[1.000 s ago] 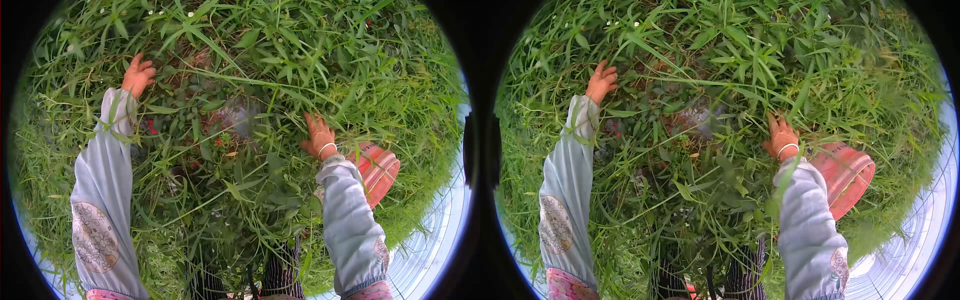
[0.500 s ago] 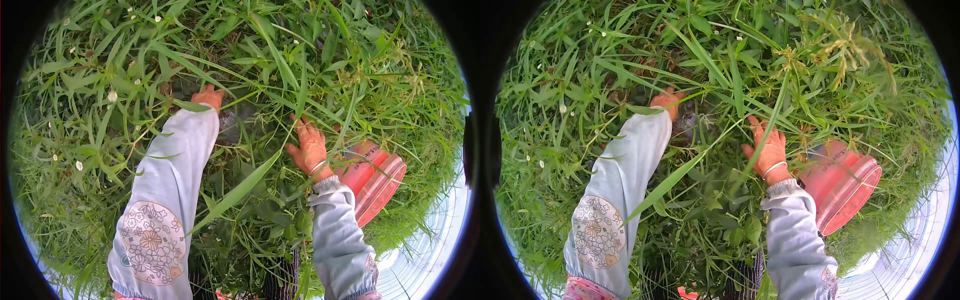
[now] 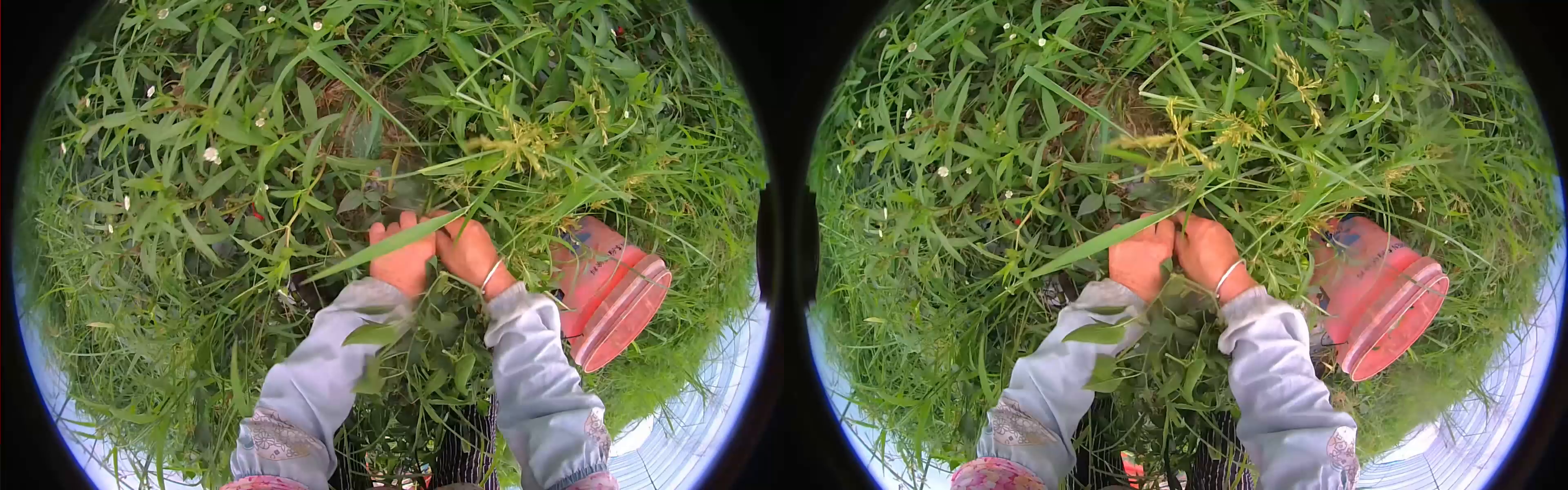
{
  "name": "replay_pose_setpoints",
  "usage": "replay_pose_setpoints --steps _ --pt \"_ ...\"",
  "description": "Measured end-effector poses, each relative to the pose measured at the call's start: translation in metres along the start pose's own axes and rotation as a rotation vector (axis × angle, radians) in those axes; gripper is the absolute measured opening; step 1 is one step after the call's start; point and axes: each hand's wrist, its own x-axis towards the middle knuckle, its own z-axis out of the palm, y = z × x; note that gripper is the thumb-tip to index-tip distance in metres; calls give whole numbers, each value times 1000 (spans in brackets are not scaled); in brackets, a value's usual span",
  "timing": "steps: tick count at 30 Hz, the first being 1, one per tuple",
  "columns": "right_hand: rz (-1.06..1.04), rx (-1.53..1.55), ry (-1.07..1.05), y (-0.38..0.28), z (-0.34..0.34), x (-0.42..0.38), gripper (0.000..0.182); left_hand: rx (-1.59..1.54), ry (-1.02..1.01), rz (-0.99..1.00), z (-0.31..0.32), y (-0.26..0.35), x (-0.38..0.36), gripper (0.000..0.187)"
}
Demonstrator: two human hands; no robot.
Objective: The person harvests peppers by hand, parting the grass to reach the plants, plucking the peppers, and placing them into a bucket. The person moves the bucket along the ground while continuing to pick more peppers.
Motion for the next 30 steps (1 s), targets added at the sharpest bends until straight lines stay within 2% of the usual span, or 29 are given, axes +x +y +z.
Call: replay_pose_setpoints --steps 1,2,5,6,9,10,12,13,15,16,17,18,19,21,25,26,29,30 --pt "72 224 -59 -3 1 5 29 -42 35 -45 -1 2 -6 23" --pt "349 477 -255 -11 -12 2 40 -84 73 -90 0 2 -12 21" --pt "340 1168 -271 -2 1 -17 48 -255 158 -131 -12 13 -22 25" --pt "370 1215 -290 2 1 -23 51 -245 189 -127 -15 20 -21 26" --pt "299 1381 -150 7 5 -34 37 -337 194 -117 -28 34 -26 29" --pt "382 1320 -88 4 2 -37 43 -426 203 -134 -30 37 -27 27" --pt "163 1663 -301 17 5 -36 41 -757 208 -255 -37 48 -33 23" --pt "170 1592 -286 12 3 -37 41 -919 227 -319 -40 53 -37 21" --pt "185 1448 -259 2 -1 -39 42 -734 199 -224 -50 56 -52 19" --pt "296 1310 -299 -3 -5 -39 44 -1027 205 -271 -47 61 -59 19" --pt "405 1170 -337 -8 -8 -41 45 -944 223 -226 -43 65 -64 19" --pt "390 1306 -313 -17 1 -45 48 -861 239 -185 -40 68 -70 20" --pt "375 1301 -341 -16 3 -48 47 -780 254 -145 -43 71 -73 20" --pt "340 1289 -398 -8 7 -50 45 -689 133 -125 -49 71 -78 18" --pt "588 1337 -178 -1 16 -55 48 -452 -36 -89 -72 73 -84 20" --pt "571 1433 -136 4 21 -55 34 -382 -60 -82 -76 75 -86 22" --pt "365 1478 -54 11 30 -66 35 -179 -140 -61 -82 85 -94 27" --pt "540 1510 20 12 34 -64 31 -197 -80 -39 -81 87 -99 32"
